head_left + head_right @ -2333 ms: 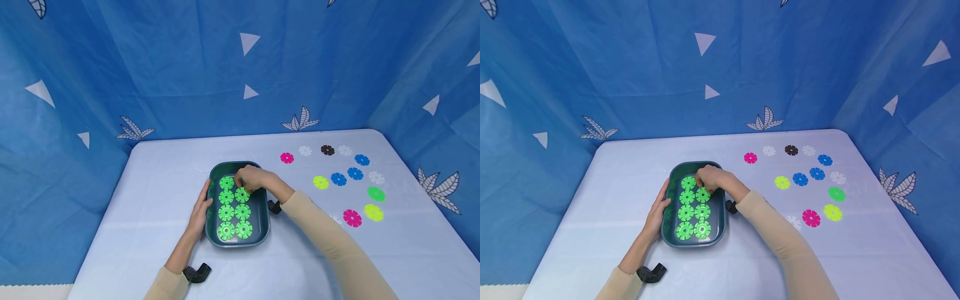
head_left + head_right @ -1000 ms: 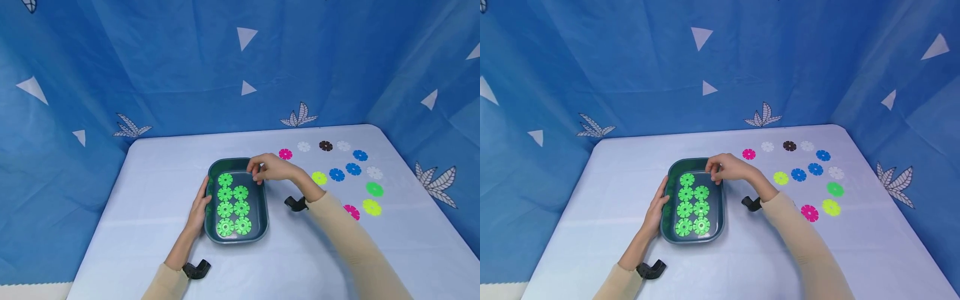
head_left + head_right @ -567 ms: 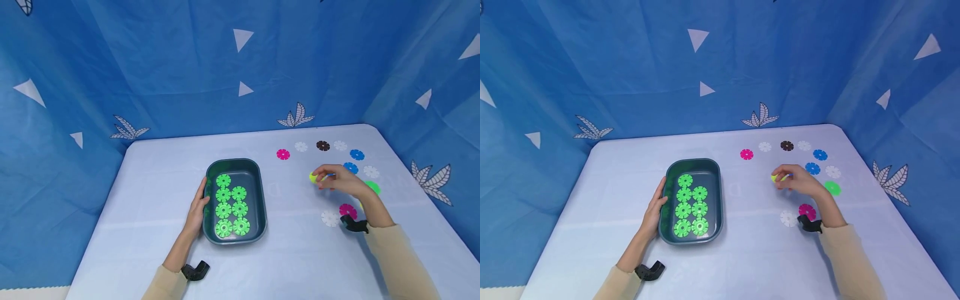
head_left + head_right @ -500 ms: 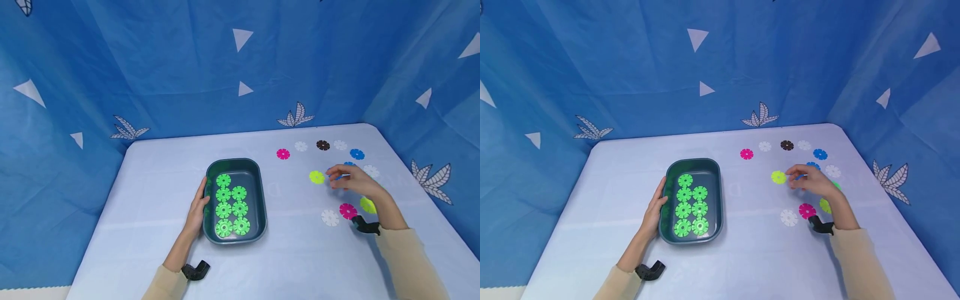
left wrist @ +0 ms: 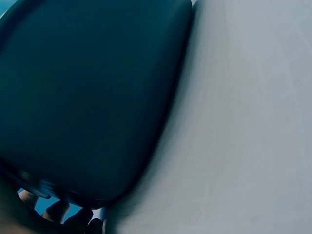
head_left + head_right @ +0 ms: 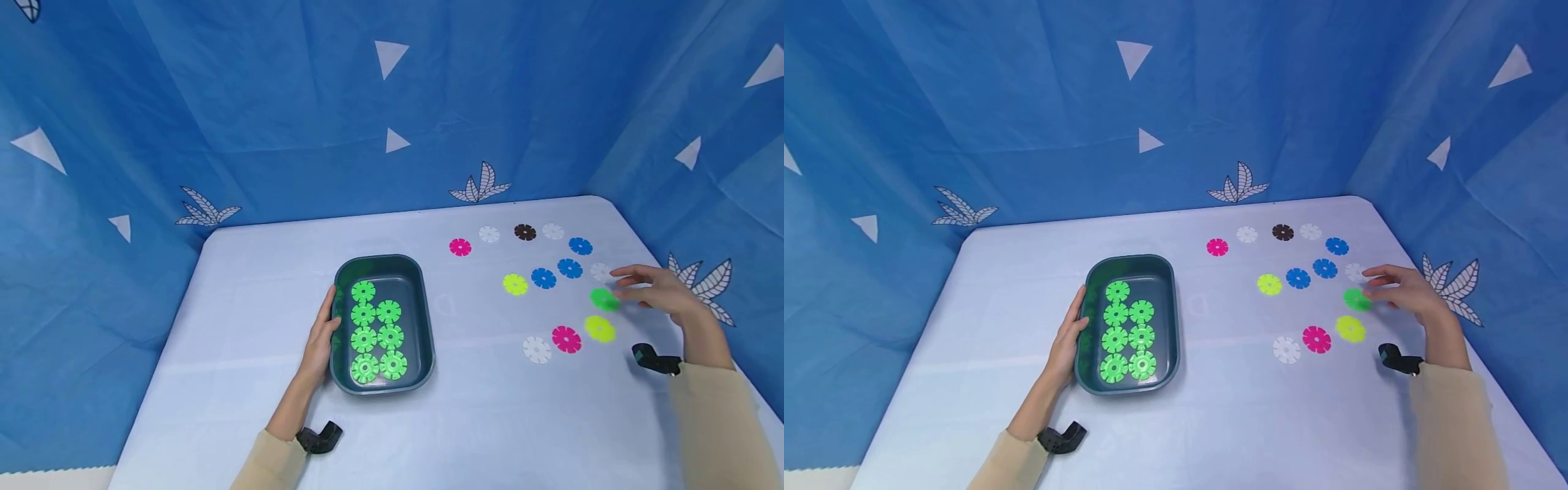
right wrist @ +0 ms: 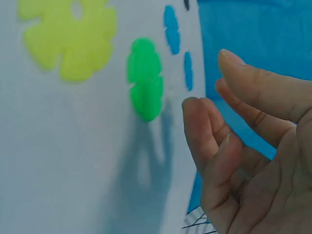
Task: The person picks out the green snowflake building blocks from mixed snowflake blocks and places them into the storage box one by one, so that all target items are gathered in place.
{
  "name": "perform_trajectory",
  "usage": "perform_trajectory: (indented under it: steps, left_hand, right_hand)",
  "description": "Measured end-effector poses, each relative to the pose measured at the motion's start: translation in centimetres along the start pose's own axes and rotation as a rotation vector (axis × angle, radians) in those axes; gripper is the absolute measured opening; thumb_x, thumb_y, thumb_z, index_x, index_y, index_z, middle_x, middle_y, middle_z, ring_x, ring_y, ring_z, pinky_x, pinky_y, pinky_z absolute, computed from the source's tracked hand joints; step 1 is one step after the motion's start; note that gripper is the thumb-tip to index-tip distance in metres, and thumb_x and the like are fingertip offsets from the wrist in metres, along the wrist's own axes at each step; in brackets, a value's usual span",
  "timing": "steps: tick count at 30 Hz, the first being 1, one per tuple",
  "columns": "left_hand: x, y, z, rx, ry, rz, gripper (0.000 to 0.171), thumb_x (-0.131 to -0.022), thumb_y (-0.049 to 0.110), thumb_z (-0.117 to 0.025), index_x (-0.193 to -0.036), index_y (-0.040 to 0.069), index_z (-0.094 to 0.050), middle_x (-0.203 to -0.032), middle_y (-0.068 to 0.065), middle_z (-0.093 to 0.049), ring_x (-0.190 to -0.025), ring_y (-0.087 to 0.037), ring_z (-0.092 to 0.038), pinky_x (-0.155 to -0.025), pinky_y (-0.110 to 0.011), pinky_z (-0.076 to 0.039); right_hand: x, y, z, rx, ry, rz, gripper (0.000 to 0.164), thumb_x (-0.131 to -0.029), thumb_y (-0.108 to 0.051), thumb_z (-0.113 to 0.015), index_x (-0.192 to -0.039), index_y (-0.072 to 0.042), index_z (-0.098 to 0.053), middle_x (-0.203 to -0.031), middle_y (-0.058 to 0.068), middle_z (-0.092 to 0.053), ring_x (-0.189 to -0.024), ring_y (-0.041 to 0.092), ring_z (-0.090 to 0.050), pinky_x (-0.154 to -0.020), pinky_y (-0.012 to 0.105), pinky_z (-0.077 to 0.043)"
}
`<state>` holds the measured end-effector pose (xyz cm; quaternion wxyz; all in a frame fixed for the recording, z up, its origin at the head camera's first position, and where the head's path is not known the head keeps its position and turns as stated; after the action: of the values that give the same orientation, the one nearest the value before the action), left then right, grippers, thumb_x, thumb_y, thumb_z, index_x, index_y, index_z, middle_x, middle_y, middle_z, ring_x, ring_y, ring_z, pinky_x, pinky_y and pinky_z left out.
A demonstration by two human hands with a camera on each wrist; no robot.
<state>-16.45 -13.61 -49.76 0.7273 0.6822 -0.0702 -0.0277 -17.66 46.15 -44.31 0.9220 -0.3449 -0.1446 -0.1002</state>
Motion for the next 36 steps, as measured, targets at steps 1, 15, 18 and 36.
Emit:
perform_trajectory:
  steps: [1,15,18,36]
  left_hand:
    - [0.0,0.0,0.0,0.001,0.001,0.001,0.057,-0.104,0.018,-0.03,-0.157,0.035,-0.017,-0.165,0.012,-0.009,-0.153,-0.016,0.0,-0.124,-0.049,0.0]
    - [0.0,0.0,0.1,0.0,0.009,-0.004,0.057,-0.104,0.017,-0.03,-0.157,0.035,-0.017,-0.165,0.011,-0.009,-0.153,-0.016,0.0,-0.124,-0.05,0.001]
    - [0.0,0.0,0.0,0.002,0.007,-0.01,0.057,-0.104,0.018,-0.031,-0.157,0.035,-0.017,-0.165,0.011,-0.009,-0.153,-0.016,0.0,-0.124,-0.049,0.0]
    - [0.0,0.0,-0.1,0.003,0.011,-0.008,0.058,-0.104,0.017,-0.031,-0.157,0.034,-0.017,-0.165,0.011,-0.009,-0.153,-0.015,0.0,-0.124,-0.048,0.0]
  right_hand:
    - [-0.1,0.3,-0.1,-0.003,-0.007,-0.009,0.068,-0.091,-0.039,-0.067,-0.139,0.002,-0.043,-0.125,0.02,-0.05,-0.088,0.005,-0.05,-0.073,0.026,-0.049]
    - [-1.1,1.8,-1.9,0.017,-0.021,-0.036,0.072,-0.081,-0.022,-0.076,-0.135,0.011,-0.043,-0.119,0.029,-0.043,-0.105,0.041,-0.04,-0.066,0.018,-0.045]
    - [-1.1,1.8,-1.9,0.032,-0.004,-0.043,0.068,-0.081,-0.02,-0.076,-0.132,0.012,-0.045,-0.115,0.029,-0.043,-0.102,0.041,-0.04,-0.065,0.02,-0.044]
    - [-0.8,1.3,-1.8,0.06,0.016,-0.023,0.056,-0.082,-0.019,-0.075,-0.12,0.011,-0.046,-0.1,0.022,-0.048,-0.097,0.038,-0.042,-0.072,0.036,-0.041]
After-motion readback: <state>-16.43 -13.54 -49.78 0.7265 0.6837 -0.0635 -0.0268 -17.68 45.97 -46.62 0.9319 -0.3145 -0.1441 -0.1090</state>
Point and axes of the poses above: each hand's wrist, its own x-axis away from the middle knuckle, its own z-axis out of the back of the hand, y = z × x, the point moved 5 cm from there along -x, towards the middle knuckle
